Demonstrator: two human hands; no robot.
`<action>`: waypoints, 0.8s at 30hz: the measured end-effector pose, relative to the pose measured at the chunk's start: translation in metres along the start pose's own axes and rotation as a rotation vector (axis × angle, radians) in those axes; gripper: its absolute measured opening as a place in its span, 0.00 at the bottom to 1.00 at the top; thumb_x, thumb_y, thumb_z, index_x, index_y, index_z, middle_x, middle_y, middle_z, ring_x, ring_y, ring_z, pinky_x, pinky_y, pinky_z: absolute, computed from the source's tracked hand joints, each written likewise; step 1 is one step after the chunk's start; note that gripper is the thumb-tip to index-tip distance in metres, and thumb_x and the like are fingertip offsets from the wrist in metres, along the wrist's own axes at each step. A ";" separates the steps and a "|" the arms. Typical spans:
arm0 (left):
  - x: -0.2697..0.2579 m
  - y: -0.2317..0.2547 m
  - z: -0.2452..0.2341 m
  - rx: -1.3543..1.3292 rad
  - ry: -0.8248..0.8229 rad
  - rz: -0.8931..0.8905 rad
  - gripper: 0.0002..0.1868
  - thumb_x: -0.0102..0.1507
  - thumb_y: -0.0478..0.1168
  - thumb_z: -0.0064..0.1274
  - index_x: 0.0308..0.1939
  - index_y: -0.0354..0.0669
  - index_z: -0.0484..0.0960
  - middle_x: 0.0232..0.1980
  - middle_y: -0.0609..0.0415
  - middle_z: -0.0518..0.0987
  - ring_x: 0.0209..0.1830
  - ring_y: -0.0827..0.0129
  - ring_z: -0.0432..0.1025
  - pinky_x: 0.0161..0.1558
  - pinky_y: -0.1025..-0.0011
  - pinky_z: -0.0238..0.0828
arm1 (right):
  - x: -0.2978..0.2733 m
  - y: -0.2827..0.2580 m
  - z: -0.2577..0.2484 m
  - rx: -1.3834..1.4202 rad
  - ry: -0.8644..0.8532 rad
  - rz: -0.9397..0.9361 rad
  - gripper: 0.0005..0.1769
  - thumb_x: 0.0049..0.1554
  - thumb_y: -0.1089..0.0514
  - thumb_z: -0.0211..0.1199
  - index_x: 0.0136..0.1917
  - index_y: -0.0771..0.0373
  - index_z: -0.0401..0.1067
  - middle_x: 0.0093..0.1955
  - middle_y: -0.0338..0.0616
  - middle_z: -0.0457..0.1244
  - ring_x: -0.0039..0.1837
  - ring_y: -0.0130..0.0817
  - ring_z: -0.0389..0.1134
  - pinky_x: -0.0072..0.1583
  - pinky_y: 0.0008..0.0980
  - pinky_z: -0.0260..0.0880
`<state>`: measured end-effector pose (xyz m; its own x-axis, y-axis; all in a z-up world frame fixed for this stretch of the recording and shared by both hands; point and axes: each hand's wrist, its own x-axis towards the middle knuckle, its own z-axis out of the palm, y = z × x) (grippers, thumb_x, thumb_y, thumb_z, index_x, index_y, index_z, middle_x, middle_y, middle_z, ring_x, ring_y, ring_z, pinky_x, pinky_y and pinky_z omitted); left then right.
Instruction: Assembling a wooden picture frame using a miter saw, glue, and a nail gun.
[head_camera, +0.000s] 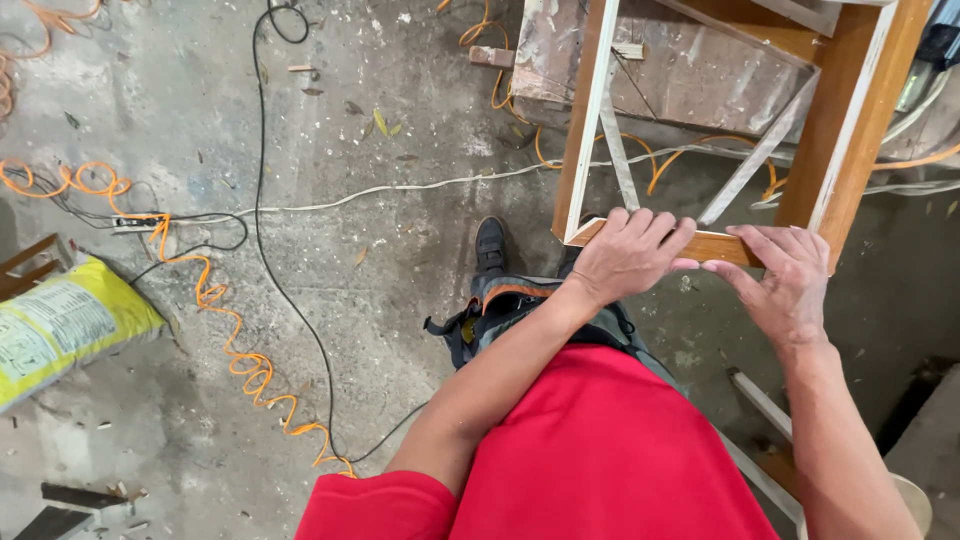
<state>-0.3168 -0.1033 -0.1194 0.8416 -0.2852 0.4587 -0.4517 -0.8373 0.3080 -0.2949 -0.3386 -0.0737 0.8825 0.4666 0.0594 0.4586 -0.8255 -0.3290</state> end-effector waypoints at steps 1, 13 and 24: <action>-0.001 0.000 0.000 -0.002 0.000 -0.002 0.27 0.68 0.62 0.48 0.58 0.45 0.76 0.41 0.58 0.69 0.41 0.66 0.66 0.44 0.63 0.61 | 0.000 0.000 0.000 -0.001 -0.002 0.000 0.23 0.54 0.45 0.76 0.59 0.57 0.78 0.53 0.39 0.69 0.57 0.39 0.67 0.65 0.40 0.61; -0.003 -0.002 0.003 0.004 -0.014 -0.003 0.28 0.68 0.63 0.47 0.58 0.45 0.76 0.39 0.57 0.67 0.40 0.66 0.65 0.43 0.64 0.60 | -0.001 0.000 0.001 -0.016 -0.024 0.014 0.24 0.55 0.45 0.76 0.60 0.57 0.78 0.54 0.39 0.69 0.57 0.38 0.67 0.65 0.38 0.61; -0.001 -0.002 0.003 0.009 -0.020 0.011 0.29 0.68 0.64 0.47 0.56 0.42 0.76 0.40 0.57 0.68 0.40 0.65 0.65 0.42 0.64 0.60 | -0.002 0.002 0.001 -0.041 -0.042 -0.005 0.25 0.55 0.44 0.74 0.61 0.55 0.77 0.55 0.38 0.69 0.60 0.39 0.67 0.67 0.40 0.60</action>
<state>-0.3163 -0.1023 -0.1228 0.8426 -0.3034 0.4450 -0.4581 -0.8382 0.2959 -0.2956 -0.3405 -0.0752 0.8756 0.4826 0.0214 0.4674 -0.8353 -0.2895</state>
